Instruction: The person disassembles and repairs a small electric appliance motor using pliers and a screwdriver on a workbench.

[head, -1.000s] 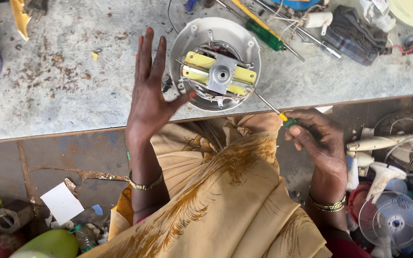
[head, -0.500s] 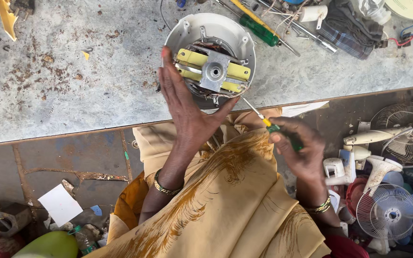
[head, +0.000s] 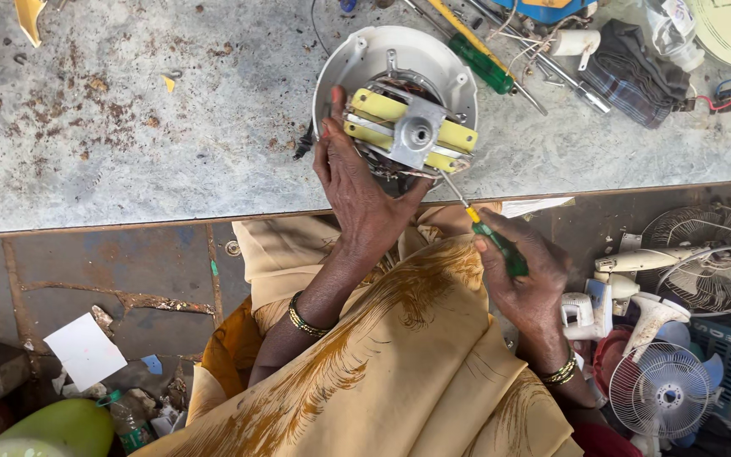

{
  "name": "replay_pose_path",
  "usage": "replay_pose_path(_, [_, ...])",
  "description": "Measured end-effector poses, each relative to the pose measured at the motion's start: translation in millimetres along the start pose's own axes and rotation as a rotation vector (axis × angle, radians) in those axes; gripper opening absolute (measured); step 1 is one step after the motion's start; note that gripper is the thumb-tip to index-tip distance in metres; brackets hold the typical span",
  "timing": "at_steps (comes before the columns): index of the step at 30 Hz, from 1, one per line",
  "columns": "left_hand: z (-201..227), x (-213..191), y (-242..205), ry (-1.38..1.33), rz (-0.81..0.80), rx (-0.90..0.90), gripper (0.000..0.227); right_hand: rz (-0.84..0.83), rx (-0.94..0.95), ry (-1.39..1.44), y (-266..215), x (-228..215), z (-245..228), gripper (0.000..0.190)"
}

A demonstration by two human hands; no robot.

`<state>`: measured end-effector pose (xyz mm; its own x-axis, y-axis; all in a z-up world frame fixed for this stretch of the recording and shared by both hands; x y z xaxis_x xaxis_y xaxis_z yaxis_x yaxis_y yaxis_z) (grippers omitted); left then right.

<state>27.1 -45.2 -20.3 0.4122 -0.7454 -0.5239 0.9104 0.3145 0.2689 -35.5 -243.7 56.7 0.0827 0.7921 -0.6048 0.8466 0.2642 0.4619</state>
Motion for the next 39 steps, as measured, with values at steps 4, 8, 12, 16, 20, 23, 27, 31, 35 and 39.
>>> replay_pose_path(4, [-1.4, -0.5, -0.5, -0.001, -0.017, 0.029, 0.14, -0.04, -0.094, -0.056, 13.1, -4.9, 4.4, 0.028])
replay_pose_path(8, [-4.2, 1.8, -0.8, 0.018, -0.051, -0.047, 0.14, -0.011, -0.183, -0.066, 9.7, 10.1, 36.1, 0.025])
replay_pose_path(12, [-6.7, 2.8, -1.6, 0.03, -0.045, -0.033, 0.139, 0.127, -0.311, 0.013, -30.3, 53.8, 82.8, 0.027])
replay_pose_path(16, [-8.6, 7.6, -1.0, 0.046, -0.068, -0.059, 0.141, 0.335, -0.204, 0.131, -48.8, 97.2, 106.5, 0.024])
replay_pose_path(20, [-5.9, 6.0, -2.9, 0.047, -0.017, -0.041, 0.139, 0.351, -0.222, 0.232, -38.5, 104.1, 88.9, 0.025])
replay_pose_path(23, [-7.8, 10.2, -4.4, 0.089, -0.026, -0.061, 0.138, 0.298, -0.395, 0.081, -14.7, 87.0, 81.5, 0.024])
replay_pose_path(27, [-11.5, 13.9, -4.5, 0.11, -0.088, -0.126, 0.138, 0.148, -0.486, -0.102, 13.9, 38.4, 71.7, 0.021])
replay_pose_path(31, [-6.5, 9.3, -2.0, 0.086, -0.043, -0.067, 0.138, -0.164, -0.291, -0.184, 52.4, -17.0, 19.5, 0.024])
replay_pose_path(35, [-1.0, 4.1, -0.4, 0.045, -0.027, -0.065, 0.139, -0.374, -0.268, -0.241, 86.2, -42.5, -22.5, 0.024])
replay_pose_path(39, [-5.4, 2.6, 1.3, 0.018, -0.039, -0.109, 0.143, -0.501, -0.064, -0.085, 103.6, -51.1, 1.2, 0.021])
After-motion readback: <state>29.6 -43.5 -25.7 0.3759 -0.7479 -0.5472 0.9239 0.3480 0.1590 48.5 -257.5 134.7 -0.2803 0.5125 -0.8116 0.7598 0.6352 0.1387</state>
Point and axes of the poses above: each hand's wrist, its own y-axis towards the middle knuckle, its own x-axis out of the palm, z = x × y, the point moved 3 cm from there along y, towards the middle knuckle, and after that the axes turned 14 degrees about -x, right-handed, at the moved point
